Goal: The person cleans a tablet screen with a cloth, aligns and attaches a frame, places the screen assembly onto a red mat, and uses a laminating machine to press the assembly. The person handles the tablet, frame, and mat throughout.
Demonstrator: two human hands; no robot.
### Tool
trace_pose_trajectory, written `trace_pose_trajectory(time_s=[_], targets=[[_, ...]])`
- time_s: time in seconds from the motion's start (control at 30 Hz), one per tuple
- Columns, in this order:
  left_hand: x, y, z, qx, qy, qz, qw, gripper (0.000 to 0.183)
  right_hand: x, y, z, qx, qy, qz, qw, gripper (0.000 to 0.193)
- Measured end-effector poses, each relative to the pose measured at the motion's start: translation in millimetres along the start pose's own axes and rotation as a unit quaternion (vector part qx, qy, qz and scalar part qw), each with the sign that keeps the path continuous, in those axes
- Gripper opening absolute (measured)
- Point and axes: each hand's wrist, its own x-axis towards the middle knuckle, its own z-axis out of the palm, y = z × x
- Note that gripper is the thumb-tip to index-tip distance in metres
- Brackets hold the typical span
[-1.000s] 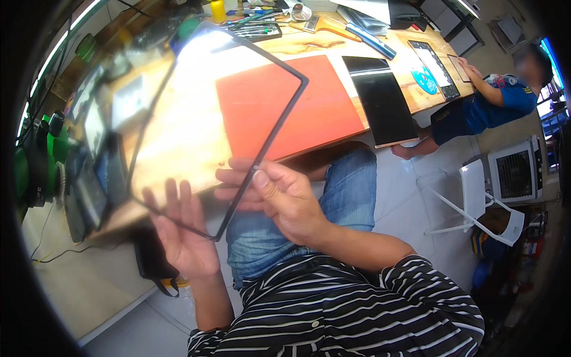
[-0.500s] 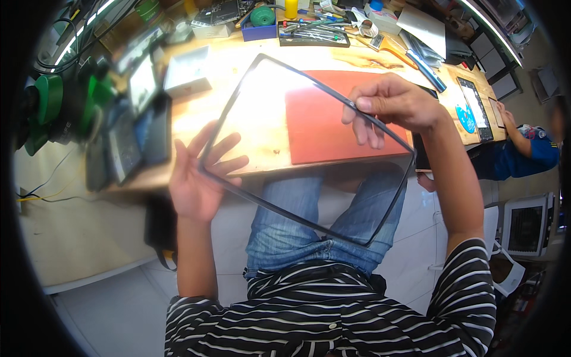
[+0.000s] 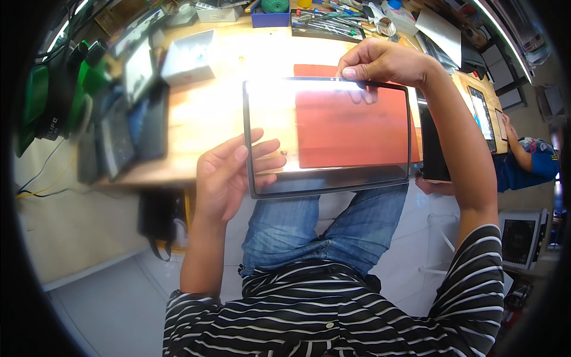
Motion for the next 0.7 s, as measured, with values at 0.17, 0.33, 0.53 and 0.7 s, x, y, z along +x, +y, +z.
trace_pose_trajectory(time_s=[0.17,0.33,0.53,0.7], targets=[[8,-2,5,0.017,0.008,0.015,1.0,0.039,-14,0,-10,-0.057,0.241,-0.082,0.965,0.04],[13,1,11,0.024,0.024,0.01,0.999,0.039,-38,-13,-7,-0.127,0.389,-0.147,0.901,0.032],[27,-2,24,-0.016,0.038,0.007,0.999,0.042,-50,-34,61,-0.244,0.391,-0.135,0.877,0.018],[38,-5,29,-0.057,0.002,0.013,0.998,0.046,-37,-43,133,-0.333,0.325,-0.21,0.86,0.01]])
